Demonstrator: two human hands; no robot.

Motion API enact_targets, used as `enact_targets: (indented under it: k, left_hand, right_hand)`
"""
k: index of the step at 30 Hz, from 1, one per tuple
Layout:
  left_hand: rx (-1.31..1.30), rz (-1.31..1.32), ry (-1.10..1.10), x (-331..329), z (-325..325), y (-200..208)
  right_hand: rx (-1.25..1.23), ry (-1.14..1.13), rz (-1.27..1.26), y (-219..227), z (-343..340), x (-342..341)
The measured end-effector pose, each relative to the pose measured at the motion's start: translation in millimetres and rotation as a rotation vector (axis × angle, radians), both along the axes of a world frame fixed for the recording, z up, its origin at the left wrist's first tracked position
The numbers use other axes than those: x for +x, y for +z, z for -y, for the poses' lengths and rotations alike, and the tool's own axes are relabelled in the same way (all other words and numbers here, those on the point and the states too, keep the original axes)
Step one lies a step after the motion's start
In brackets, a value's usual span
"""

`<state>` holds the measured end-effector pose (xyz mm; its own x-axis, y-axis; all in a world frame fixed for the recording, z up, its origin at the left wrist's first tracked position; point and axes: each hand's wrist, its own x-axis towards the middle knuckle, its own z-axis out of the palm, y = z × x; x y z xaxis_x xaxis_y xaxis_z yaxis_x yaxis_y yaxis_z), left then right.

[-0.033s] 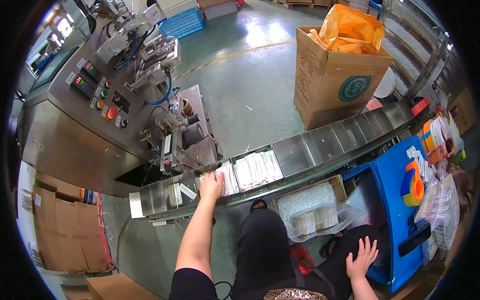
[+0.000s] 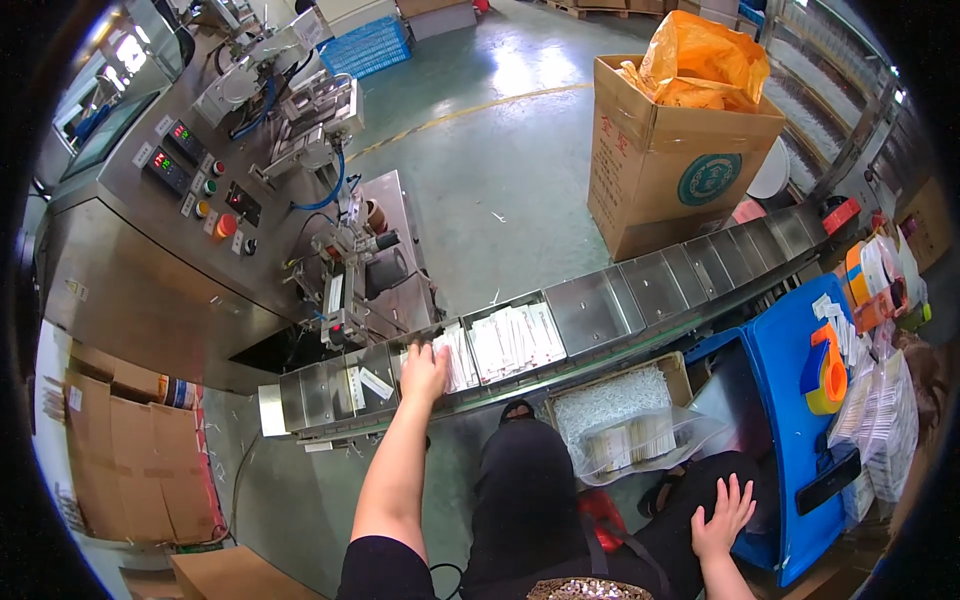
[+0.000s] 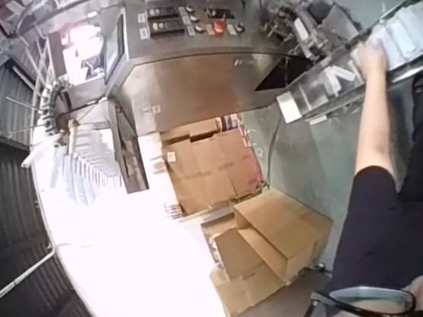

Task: Packaging stacks of rectangular products from a conveyor belt into plastic bags.

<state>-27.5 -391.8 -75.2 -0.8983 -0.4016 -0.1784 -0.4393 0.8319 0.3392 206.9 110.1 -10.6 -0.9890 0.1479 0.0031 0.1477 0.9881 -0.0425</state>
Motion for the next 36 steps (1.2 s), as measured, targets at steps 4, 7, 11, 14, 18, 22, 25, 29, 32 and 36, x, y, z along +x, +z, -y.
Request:
enact_targets:
  k: [4, 7, 11, 14, 18, 22, 25, 29, 32, 36]
  left_hand:
    - [-0.156, -0.306, -0.045, 23.4, -10.3, 6.6]
    - [-0.060, -0.530, -0.079, 50.5, 1.0, 5.0]
    - [0.119, -0.581, -0.057, 76.7, 19.4, 20.6]
    - [0.112, -0.554, -0.055, 83.0, 20.7, 20.8]
    - [0.017, -0.442, -0.290, 82.5, -2.1, 15.9]
    - [-0.104, -0.195, -0.341, 68.6, -15.6, 2.3]
    - [-0.083, 0.016, -0.169, 49.4, -13.1, 1.6]
    - [-0.076, -0.001, -0.112, 39.8, -18.0, 12.0]
    - [-0.105, -0.218, -0.218, 43.4, -25.3, 10.6]
    - [0.012, -0.277, -0.374, 58.2, -61.6, 25.0]
  right_hand:
    - [-0.016, -0.021, 0.028, 0.1, 5.7, -1.7]
    - [-0.018, -0.021, 0.032, 1.2, 7.3, -2.3]
    - [-0.009, -0.012, 0.018, 1.7, 5.4, -2.3]
    - [0.004, -0.020, 0.030, 4.1, 5.1, -2.8]
    - [-0.006, -0.023, 0.031, 1.9, 8.3, -6.0]
    - [-0.009, -0.019, 0.037, 2.2, 11.9, -5.9]
    - [-0.020, -0.005, 0.028, 2.1, 10.8, -4.6]
    - [-0.010, -0.023, 0.021, 3.8, 9.0, -2.5]
    - [-0.018, -0.033, 0.028, 6.5, 8.7, -3.7]
    - [-0.033, -0.028, 0.023, 6.5, 9.2, -4.3]
